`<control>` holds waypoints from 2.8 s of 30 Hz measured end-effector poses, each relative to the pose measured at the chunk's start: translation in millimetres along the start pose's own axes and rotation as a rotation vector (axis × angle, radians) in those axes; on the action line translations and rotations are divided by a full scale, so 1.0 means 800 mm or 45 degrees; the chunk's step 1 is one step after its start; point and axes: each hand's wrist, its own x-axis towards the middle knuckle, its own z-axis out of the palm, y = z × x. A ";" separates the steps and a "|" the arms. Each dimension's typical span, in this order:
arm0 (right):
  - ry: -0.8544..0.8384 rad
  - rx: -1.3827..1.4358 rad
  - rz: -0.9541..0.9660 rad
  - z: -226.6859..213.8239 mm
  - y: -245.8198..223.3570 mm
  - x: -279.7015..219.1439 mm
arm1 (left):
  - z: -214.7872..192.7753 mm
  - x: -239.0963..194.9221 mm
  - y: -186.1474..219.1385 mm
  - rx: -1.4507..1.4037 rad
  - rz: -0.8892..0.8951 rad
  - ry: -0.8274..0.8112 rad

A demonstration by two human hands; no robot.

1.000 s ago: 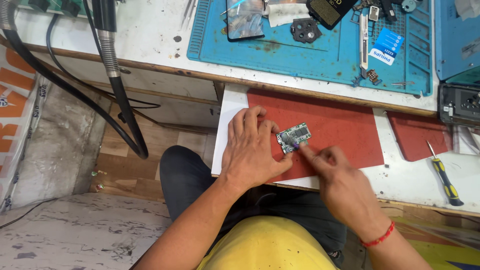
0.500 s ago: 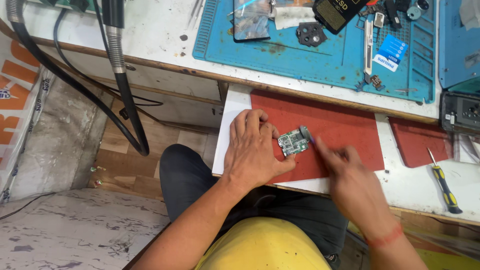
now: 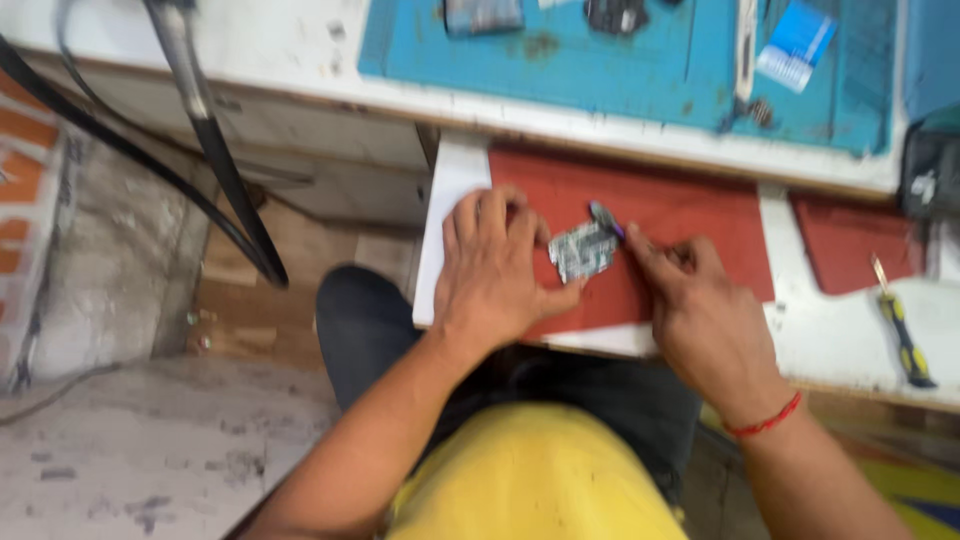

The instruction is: The person uses a purple plastic tool to scrape the surface of a small green circuit board placed on a red mat. They then use a hot air gun to apply heat to the board. The workspace is cluttered with various electronic parts and tools.

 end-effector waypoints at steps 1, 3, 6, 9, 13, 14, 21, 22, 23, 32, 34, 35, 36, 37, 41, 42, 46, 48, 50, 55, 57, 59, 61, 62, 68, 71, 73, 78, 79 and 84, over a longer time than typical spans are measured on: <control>-0.028 0.032 -0.118 0.001 0.002 -0.001 | 0.002 -0.001 -0.004 0.000 0.018 0.028; -0.041 0.075 -0.184 0.002 0.000 -0.008 | 0.003 -0.005 -0.008 -0.011 0.035 0.043; 0.006 0.043 -0.101 0.002 0.000 -0.012 | 0.007 -0.003 -0.008 -0.041 0.037 0.035; -0.003 -0.033 -0.133 0.005 -0.004 -0.014 | 0.006 -0.008 -0.011 -0.022 0.042 0.053; 0.041 -0.080 -0.083 0.000 0.005 -0.008 | 0.006 -0.006 -0.009 -0.056 0.019 0.034; 0.096 -0.072 -0.073 -0.001 0.009 -0.007 | 0.006 -0.008 -0.009 -0.074 -0.014 0.011; 0.023 -0.120 -0.087 0.002 0.007 -0.009 | 0.007 -0.008 -0.012 -0.051 0.039 0.055; -0.008 -0.042 -0.195 0.005 0.002 -0.014 | 0.007 -0.008 -0.010 -0.037 0.061 0.073; -0.038 0.041 -0.296 0.008 -0.003 -0.017 | 0.005 -0.009 -0.010 -0.023 0.088 0.084; 0.057 0.014 -0.175 0.007 0.003 -0.021 | 0.008 -0.009 -0.011 -0.032 0.072 0.096; 0.080 -0.048 -0.117 0.006 0.009 -0.017 | 0.010 -0.011 -0.010 -0.068 0.032 0.066; 0.101 -0.071 -0.100 0.006 0.009 -0.011 | 0.007 -0.010 -0.012 -0.072 0.012 0.059; 0.057 -0.053 -0.142 0.006 0.005 -0.011 | 0.006 -0.009 -0.012 -0.056 0.034 0.081; 0.011 -0.033 -0.178 0.006 -0.001 -0.017 | 0.006 -0.009 -0.010 -0.043 0.059 0.097; 0.156 -0.142 -0.095 0.007 -0.003 -0.007 | 0.005 -0.009 -0.010 -0.073 0.020 0.064; 0.091 -0.087 -0.132 0.007 -0.005 -0.010 | 0.006 -0.010 -0.009 -0.071 0.030 0.080; 0.058 -0.015 -0.097 0.009 -0.009 -0.007 | 0.005 -0.010 -0.011 -0.066 0.023 0.065; 0.011 -0.052 -0.046 0.003 -0.006 -0.011 | 0.010 -0.011 -0.010 -0.082 0.019 0.059; -0.145 -0.040 -0.065 -0.002 -0.011 -0.024 | 0.008 -0.009 -0.013 -0.053 0.055 0.093; -0.081 -0.062 -0.108 0.012 -0.019 -0.003 | 0.007 -0.005 -0.015 -0.091 0.032 0.118; -0.110 -0.054 -0.109 0.018 -0.020 0.001 | 0.006 -0.006 -0.015 -0.098 0.016 0.104; -0.163 -0.054 -0.085 0.009 -0.016 -0.009 | 0.003 -0.005 -0.013 -0.121 -0.002 0.073; -0.015 -0.053 -0.021 -0.002 -0.003 -0.012 | 0.002 -0.005 -0.012 -0.117 0.022 0.066; 0.057 -0.054 0.006 -0.004 0.004 -0.010 | 0.003 -0.003 -0.013 -0.113 0.029 0.067; 0.001 0.070 -0.033 0.007 -0.008 -0.020 | 0.000 -0.006 -0.014 -0.075 0.148 0.071; 0.032 -0.047 0.004 0.004 -0.004 -0.006 | 0.001 -0.006 -0.014 -0.065 0.082 0.013; -0.018 -0.014 -0.074 0.004 -0.012 -0.008 | 0.000 -0.005 -0.010 -0.048 0.084 0.036; 0.058 -0.043 -0.051 0.002 -0.002 0.001 | 0.004 -0.005 -0.010 -0.074 0.040 0.025; 0.004 0.003 -0.091 0.003 -0.008 -0.006 | 0.004 -0.006 -0.009 -0.060 0.058 0.045; 0.038 -0.025 -0.041 0.002 -0.007 -0.004 | 0.007 -0.007 -0.009 -0.068 0.064 0.061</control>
